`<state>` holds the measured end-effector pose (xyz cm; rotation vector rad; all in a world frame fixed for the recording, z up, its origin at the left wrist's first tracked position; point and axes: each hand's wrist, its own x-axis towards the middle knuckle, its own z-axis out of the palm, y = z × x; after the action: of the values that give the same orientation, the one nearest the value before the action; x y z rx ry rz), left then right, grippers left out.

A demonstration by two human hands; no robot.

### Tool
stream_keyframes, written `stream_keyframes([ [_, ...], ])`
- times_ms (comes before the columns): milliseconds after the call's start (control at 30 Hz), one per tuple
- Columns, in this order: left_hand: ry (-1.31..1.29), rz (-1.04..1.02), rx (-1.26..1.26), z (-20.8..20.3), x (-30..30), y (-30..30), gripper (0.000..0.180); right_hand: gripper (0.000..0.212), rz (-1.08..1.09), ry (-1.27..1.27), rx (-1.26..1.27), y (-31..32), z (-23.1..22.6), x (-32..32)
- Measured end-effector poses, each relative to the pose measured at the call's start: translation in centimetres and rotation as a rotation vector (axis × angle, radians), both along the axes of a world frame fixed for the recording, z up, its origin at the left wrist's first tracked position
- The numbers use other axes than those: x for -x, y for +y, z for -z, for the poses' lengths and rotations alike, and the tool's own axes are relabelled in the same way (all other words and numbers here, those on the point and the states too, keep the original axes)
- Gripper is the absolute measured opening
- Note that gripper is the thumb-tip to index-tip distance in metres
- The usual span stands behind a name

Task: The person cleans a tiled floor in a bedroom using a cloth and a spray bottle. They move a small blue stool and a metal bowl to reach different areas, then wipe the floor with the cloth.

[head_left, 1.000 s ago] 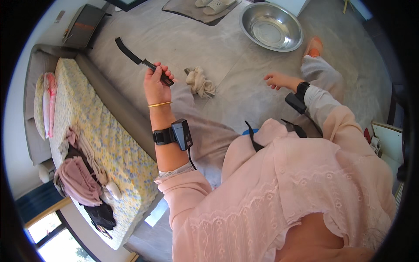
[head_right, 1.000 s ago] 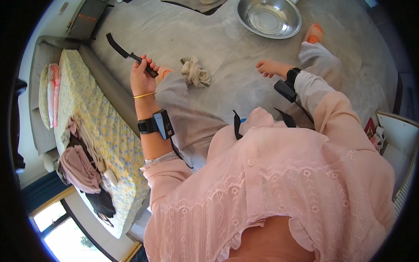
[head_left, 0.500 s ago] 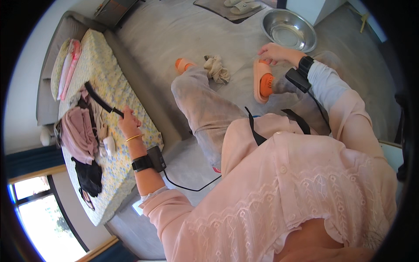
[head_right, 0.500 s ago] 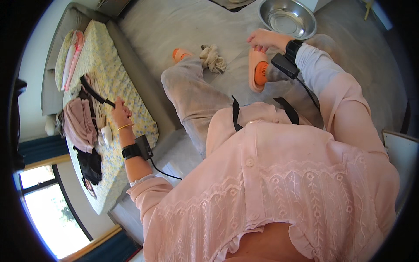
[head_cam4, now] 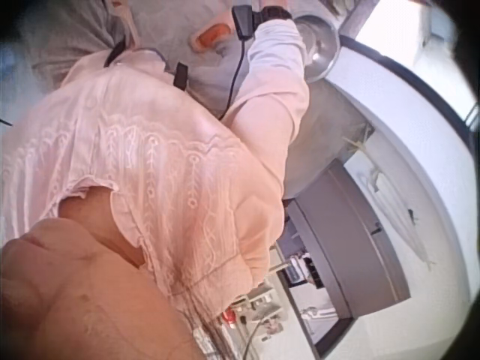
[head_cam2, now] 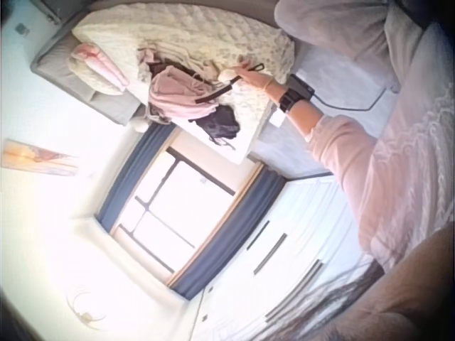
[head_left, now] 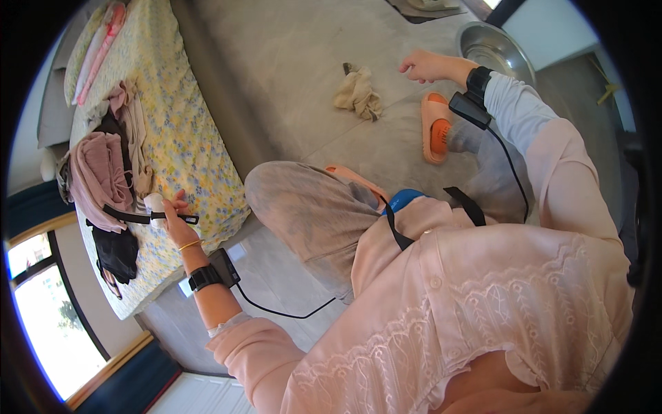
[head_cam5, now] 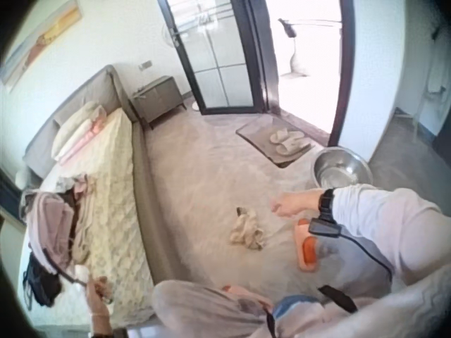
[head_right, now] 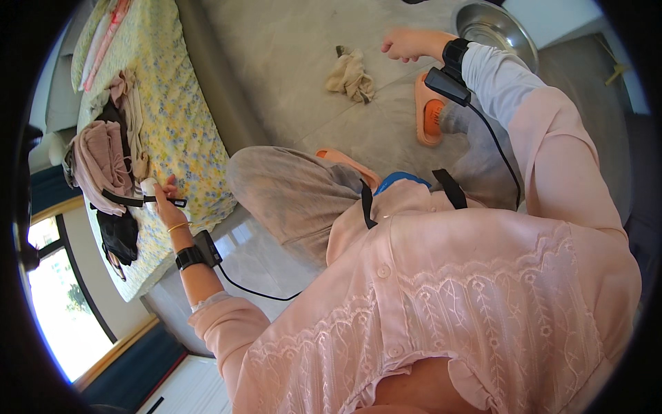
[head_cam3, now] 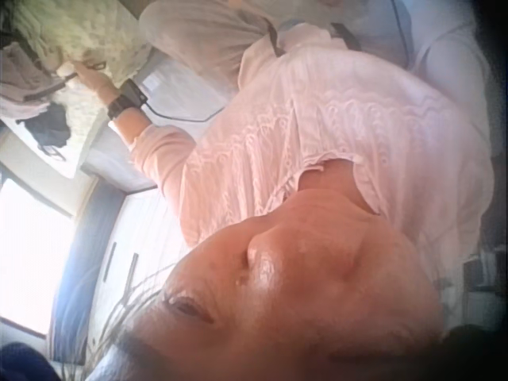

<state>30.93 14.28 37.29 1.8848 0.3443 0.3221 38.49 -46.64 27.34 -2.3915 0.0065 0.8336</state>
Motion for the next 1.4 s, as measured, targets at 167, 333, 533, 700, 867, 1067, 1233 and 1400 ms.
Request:
stream_keyframes([
  [167,-0.017,0.157,-0.278,-0.8,-1.9,1.5,0.045,0.049,-0.190,-0.202,0.086,2.3,7.5,-5.5],
  [333,0.112,0.089,-0.341,-0.2,-3.4,1.5,0.041,0.071,-0.338,-0.243,0.140,7.2,15.5,-9.4],
  [533,0.067,0.198,-0.701,0.6,-4.7,0.8,0.031,0.096,-0.370,-0.202,0.384,11.5,23.1,-9.6],
  [700,0.031,0.327,-0.869,1.2,-6.6,-0.3,0.030,0.081,-0.251,-0.428,0.348,11.5,28.3,-8.1],
  [867,0.055,0.428,-1.030,0.8,-7.6,-1.3,0.026,0.050,-0.181,-0.383,0.063,8.8,29.8,-12.1],
  [1067,0.023,0.655,-1.196,0.5,-8.1,-1.8,0.018,0.040,-0.384,-0.268,-0.004,5.7,25.3,-3.2],
  [1233,0.096,0.647,-1.213,0.4,-8.2,-2.0,0.010,0.055,-0.785,-0.257,0.279,6.3,25.5,6.7],
  [1400,0.170,0.560,-1.174,0.7,-8.0,-2.2,0.010,0.060,-0.711,-0.258,0.260,7.1,26.8,5.4],
])
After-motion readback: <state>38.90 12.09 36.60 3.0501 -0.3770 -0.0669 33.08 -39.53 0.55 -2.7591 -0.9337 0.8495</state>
